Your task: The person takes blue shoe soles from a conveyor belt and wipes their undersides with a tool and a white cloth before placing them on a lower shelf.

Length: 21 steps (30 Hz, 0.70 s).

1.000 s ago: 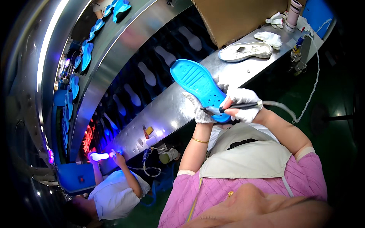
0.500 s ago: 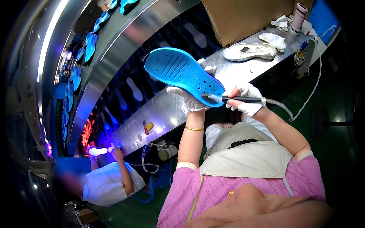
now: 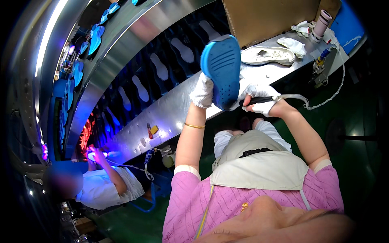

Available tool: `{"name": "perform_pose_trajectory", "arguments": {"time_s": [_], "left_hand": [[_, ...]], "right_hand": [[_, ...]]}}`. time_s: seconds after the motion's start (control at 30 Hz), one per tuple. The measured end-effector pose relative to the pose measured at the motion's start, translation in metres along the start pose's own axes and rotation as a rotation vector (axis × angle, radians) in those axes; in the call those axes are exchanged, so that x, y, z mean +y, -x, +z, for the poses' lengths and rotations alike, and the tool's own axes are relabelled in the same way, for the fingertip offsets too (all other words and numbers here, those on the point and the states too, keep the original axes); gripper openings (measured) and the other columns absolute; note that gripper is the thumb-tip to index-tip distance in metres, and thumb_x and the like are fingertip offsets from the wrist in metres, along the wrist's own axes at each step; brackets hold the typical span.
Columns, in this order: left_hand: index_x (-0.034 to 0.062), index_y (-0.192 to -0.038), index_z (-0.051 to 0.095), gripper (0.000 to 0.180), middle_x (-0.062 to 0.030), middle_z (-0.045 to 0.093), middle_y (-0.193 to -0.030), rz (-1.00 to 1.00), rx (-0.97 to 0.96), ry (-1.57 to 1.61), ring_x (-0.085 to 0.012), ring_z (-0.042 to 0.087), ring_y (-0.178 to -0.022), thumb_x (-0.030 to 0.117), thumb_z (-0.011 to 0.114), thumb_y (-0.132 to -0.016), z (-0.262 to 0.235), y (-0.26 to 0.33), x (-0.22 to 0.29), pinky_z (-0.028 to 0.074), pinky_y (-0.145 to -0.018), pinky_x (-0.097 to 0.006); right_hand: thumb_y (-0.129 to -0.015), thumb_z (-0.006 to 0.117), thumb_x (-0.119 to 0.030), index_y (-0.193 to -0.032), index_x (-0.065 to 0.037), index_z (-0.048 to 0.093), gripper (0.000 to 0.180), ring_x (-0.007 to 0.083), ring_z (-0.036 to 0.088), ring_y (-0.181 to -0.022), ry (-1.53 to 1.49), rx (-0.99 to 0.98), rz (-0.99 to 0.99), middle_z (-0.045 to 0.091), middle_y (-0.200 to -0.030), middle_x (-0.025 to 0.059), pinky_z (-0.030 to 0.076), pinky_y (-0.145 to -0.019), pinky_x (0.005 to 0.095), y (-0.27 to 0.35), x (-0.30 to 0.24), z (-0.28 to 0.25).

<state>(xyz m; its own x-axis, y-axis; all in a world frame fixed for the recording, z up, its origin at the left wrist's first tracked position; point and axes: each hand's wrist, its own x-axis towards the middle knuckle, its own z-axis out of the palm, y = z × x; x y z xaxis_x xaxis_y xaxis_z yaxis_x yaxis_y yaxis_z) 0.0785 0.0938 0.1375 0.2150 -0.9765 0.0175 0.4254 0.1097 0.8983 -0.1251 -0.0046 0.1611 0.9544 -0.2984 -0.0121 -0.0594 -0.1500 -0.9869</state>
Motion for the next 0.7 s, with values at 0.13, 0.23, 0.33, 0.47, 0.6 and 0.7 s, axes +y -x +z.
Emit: {"name": "perform_pose_trajectory", "arguments": {"time_s": [0.13,0.23,0.33,0.47,0.6,0.7], "left_hand": [[0.0004,-0.122,0.05,0.076,-0.0144,0.061,-0.109,-0.111,-0.212,0.05,-0.0227,0.063,-0.094,0.055,0.069,-0.074,0.003,-0.007,0.013,0.054,-0.081,-0.035],[0.0024,-0.12,0.052,0.062,-0.0106,0.061,-0.104,-0.2,-0.043,-0.021,-0.0184,0.061,-0.088,0.049,0.064,-0.081,0.01,-0.013,0.018,0.053,-0.077,-0.032],[0.0047,-0.118,0.056,0.05,-0.0056,0.06,-0.103,-0.305,0.141,-0.183,-0.0143,0.057,-0.085,0.044,0.061,-0.087,0.008,-0.022,0.017,0.049,-0.077,-0.028],[0.005,-0.118,0.058,0.049,-0.0046,0.061,-0.104,-0.371,0.185,-0.186,-0.0121,0.056,-0.088,0.044,0.059,-0.088,0.005,-0.025,0.013,0.047,-0.081,-0.026],[0.0049,-0.121,0.056,0.054,-0.0057,0.061,-0.104,-0.405,0.175,-0.203,-0.0123,0.056,-0.087,0.047,0.058,-0.087,0.006,-0.025,0.018,0.047,-0.08,-0.027],[0.0046,-0.122,0.055,0.057,-0.0072,0.061,-0.104,-0.383,0.178,-0.284,-0.0132,0.057,-0.088,0.049,0.058,-0.087,0.003,-0.024,0.016,0.048,-0.079,-0.027]], "right_hand": [[-0.069,0.07,0.003,-0.078,-0.005,0.063,0.014,0.0128,0.058,-0.083,-0.088,-0.133,0.149,0.062,-0.087,0.003,0.047,-0.078,0.0276,-0.002,-0.006,-0.013],[-0.074,0.066,0.002,-0.082,-0.005,0.06,0.012,0.0127,0.056,-0.085,-0.082,-0.008,-0.035,0.06,-0.088,0.0023,0.045,-0.079,0.0266,-0.006,-0.002,-0.003],[-0.07,0.064,0.007,-0.078,-0.004,0.059,0.015,0.0139,0.058,-0.08,0.19,-0.006,-0.113,0.061,-0.085,0.0043,0.047,-0.075,0.0266,-0.009,-0.003,0.006],[-0.069,0.064,0.007,-0.08,-0.004,0.06,0.015,0.0131,0.057,-0.078,0.064,-0.132,0.031,0.062,-0.083,0.0048,0.048,-0.074,0.0265,-0.008,-0.018,-0.005],[-0.073,0.063,0.003,-0.081,-0.005,0.06,0.013,0.0113,0.056,-0.077,-0.028,0.025,0.041,0.06,-0.081,0.0026,0.046,-0.071,0.0251,-0.017,-0.005,-0.006],[-0.072,0.063,0.003,-0.08,-0.006,0.059,0.012,0.0114,0.057,-0.077,0.09,-0.047,0.023,0.06,-0.08,0.0022,0.046,-0.067,0.0254,-0.014,-0.005,-0.012]]}}
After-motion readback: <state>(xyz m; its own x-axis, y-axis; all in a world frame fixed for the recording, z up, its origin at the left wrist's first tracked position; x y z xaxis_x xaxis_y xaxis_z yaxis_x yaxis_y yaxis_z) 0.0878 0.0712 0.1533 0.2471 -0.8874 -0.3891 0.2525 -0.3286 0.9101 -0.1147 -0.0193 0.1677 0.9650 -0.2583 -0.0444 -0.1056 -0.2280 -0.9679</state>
